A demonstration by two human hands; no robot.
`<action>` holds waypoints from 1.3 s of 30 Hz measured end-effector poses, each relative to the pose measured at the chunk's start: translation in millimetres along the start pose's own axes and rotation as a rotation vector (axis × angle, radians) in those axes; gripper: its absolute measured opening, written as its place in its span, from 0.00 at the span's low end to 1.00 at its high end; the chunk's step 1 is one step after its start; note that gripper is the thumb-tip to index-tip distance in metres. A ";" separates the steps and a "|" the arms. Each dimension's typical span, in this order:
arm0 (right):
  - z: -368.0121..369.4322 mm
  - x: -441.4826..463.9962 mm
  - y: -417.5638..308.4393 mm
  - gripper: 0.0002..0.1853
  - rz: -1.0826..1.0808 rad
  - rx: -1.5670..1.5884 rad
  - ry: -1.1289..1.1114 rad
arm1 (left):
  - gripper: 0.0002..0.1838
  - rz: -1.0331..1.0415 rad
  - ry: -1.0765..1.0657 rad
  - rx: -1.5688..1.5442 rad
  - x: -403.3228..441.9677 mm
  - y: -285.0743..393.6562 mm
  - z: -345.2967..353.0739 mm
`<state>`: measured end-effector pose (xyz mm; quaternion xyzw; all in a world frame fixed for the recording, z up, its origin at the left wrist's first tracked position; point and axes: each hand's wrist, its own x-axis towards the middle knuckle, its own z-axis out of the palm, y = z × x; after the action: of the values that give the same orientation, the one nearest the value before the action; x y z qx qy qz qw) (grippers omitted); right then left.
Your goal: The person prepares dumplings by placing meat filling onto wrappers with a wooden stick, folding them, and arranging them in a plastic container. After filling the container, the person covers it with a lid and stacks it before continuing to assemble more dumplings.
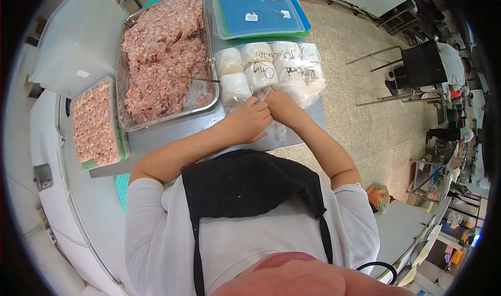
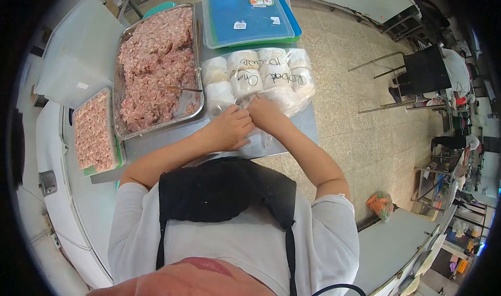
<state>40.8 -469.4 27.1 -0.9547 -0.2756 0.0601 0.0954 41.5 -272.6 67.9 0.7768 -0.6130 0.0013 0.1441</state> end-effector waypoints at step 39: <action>-60.2 59.8 58.8 0.14 0.682 0.475 0.603 | 0.23 -0.178 0.296 -0.193 -27.1 0.0 4.5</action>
<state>131.4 -495.1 69.4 -0.9171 0.1124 -0.1294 0.3600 34.0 -247.8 58.8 0.8019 -0.5112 0.0441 0.3060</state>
